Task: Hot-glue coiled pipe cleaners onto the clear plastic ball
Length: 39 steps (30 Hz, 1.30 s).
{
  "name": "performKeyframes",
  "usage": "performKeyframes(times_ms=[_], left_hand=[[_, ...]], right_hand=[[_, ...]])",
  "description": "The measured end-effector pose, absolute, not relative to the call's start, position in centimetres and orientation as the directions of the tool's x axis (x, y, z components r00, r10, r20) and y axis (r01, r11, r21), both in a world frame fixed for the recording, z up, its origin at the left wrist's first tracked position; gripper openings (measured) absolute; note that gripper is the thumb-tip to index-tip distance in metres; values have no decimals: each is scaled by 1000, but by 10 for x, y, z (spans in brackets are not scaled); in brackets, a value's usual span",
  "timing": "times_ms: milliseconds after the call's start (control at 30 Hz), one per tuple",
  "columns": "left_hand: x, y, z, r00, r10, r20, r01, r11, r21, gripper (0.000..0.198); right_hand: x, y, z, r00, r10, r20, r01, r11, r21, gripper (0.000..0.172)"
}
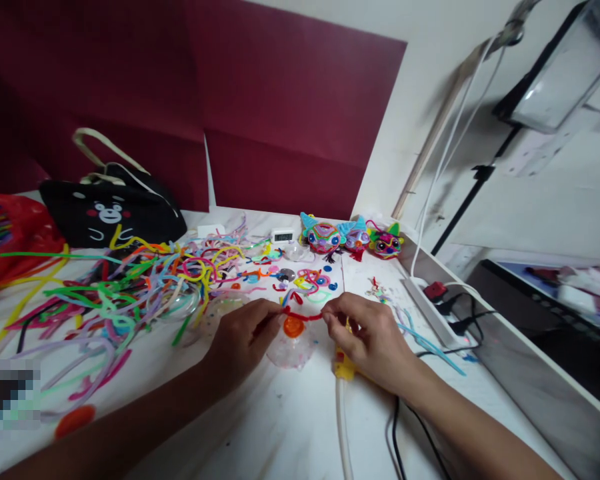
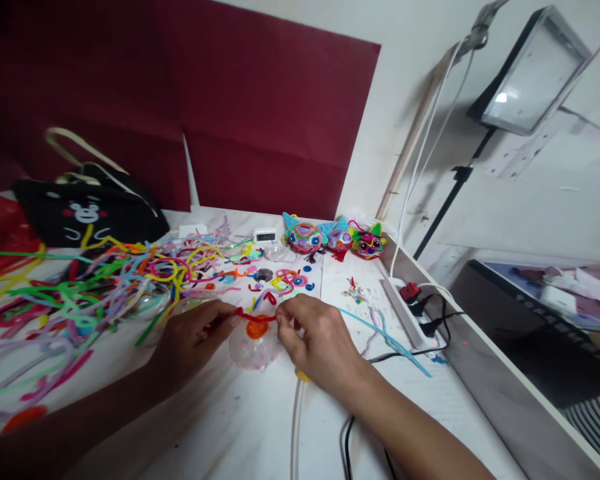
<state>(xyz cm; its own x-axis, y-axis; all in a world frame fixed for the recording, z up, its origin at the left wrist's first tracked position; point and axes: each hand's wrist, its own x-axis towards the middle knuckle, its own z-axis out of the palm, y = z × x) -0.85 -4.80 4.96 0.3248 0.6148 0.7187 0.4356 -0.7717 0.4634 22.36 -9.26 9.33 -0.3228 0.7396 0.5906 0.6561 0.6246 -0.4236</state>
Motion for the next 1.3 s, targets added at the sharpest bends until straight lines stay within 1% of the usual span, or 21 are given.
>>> performKeyframes(times_ms=[33, 100, 133, 200, 300, 433, 533, 600, 667, 733, 833, 933, 1000, 1067, 1133, 1200, 1300], left_hand=[[-9, -48, 49, 324, 610, 723, 432, -775, 461, 14], [-9, -48, 50, 324, 606, 727, 431, -778, 456, 15], [-9, -49, 50, 329, 608, 722, 433, -777, 457, 15], [-8, -52, 53, 348, 619, 704, 437, -772, 462, 15], [-5, -56, 56, 385, 644, 661, 436, -758, 485, 17], [-2, -63, 56, 409, 646, 644, 386, -762, 519, 18], [-2, -68, 55, 446, 633, 633, 359, -774, 522, 19], [-2, -73, 56, 460, 614, 642, 349, -789, 505, 21], [-2, -78, 57, 463, 603, 650, 348, -798, 492, 20], [-2, -84, 60, 454, 623, 637, 366, -782, 504, 20], [-1, -89, 64, 418, 701, 578, 405, -713, 572, 23], [-1, -87, 67, 368, 780, 507, 407, -625, 666, 27], [-1, -83, 68, 353, 800, 485, 377, -596, 710, 27], [-1, -79, 68, 337, 806, 487, 340, -587, 735, 24], [0, -75, 70, 316, 822, 474, 309, -561, 768, 23], [0, -73, 73, 304, 852, 426, 277, -507, 816, 24], [2, -73, 76, 303, 887, 348, 221, -420, 880, 24]], right_hand=[[224, -92, 92, -370, 679, 635, 701, 652, -288, 21], [226, -90, 90, -465, 560, 686, 758, 652, -19, 27], [227, -90, 89, -506, 514, 692, 765, 638, 86, 29], [228, -89, 88, -569, 459, 682, 757, 616, 217, 31], [231, -88, 87, -608, 444, 658, 749, 596, 290, 28], [237, -87, 87, -613, 440, 656, 751, 583, 311, 26], [241, -86, 87, -617, 399, 678, 741, 585, 330, 25], [241, -86, 86, -606, 381, 699, 736, 602, 310, 23], [241, -86, 85, -558, 396, 729, 742, 632, 224, 21], [241, -87, 83, -479, 439, 760, 742, 665, 83, 20], [241, -88, 84, -362, 539, 761, 694, 701, -166, 19], [243, -90, 87, -302, 694, 654, 622, 663, -416, 19], [244, -90, 89, -304, 747, 592, 584, 637, -504, 18], [246, -90, 91, -329, 756, 566, 549, 641, -536, 18], [248, -90, 91, -361, 749, 556, 528, 655, -540, 18], [248, -89, 90, -396, 722, 567, 529, 685, -501, 18], [248, -88, 89, -443, 660, 607, 548, 735, -399, 18]])
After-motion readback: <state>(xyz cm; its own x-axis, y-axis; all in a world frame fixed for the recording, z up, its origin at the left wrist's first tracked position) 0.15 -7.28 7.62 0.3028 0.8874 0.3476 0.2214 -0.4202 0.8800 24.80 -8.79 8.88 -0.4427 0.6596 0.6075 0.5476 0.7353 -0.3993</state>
